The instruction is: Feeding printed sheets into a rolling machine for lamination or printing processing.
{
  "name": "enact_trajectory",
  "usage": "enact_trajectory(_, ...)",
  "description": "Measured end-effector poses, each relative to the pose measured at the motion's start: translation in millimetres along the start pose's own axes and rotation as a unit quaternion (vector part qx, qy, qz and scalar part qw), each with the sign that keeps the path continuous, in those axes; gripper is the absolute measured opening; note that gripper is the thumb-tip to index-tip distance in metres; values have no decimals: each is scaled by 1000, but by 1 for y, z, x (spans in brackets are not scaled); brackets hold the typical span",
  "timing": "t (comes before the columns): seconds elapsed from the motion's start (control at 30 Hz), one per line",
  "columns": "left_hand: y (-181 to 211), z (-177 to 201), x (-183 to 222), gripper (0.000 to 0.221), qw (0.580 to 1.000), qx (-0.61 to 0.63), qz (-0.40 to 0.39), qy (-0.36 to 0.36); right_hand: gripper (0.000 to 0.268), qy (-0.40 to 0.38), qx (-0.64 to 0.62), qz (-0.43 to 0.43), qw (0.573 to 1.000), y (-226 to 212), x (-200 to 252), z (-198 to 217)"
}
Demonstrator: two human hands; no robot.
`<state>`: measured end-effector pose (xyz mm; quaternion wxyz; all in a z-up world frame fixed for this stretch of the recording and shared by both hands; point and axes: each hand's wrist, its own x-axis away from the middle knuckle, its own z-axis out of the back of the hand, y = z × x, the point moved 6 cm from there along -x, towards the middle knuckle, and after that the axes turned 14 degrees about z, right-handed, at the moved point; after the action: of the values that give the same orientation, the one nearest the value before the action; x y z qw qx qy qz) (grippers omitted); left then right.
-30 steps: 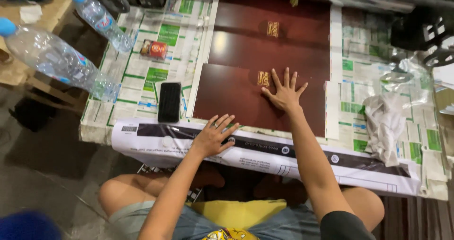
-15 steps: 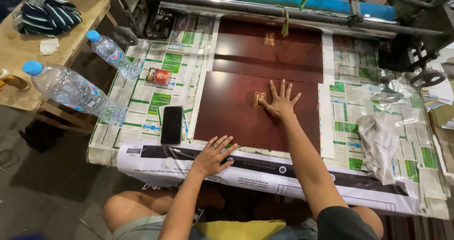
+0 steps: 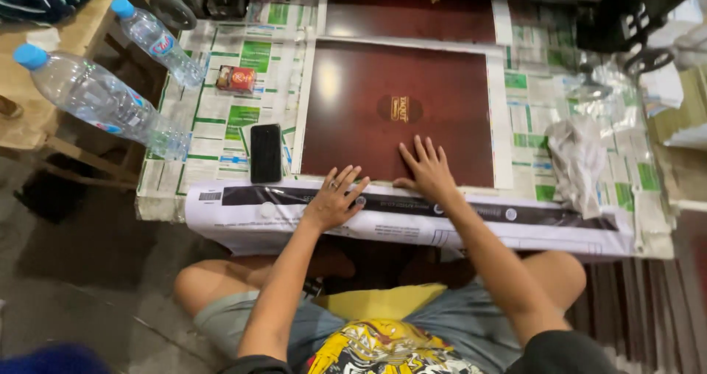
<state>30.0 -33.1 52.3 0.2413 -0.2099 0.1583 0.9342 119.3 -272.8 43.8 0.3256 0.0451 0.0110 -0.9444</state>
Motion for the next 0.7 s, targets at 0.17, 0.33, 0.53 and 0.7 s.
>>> enact_trajectory(0.17,-19,-22,23,53,1000,9,29,6,69,-96,10,60,994,7,-23,48)
enact_trajectory(0.33,-16,-1,7,58,992,28,122,2,28,92,11,50,994,-15,-14,121)
enact_trajectory(0.53,-20,-8,6,54,990,27,137,11,34,254,-17,-57,965,-21,29,15)
enact_trajectory(0.7,-22,-14,3,55,991,-1,130,30,70,80,-31,-169,982,-20,35,-5)
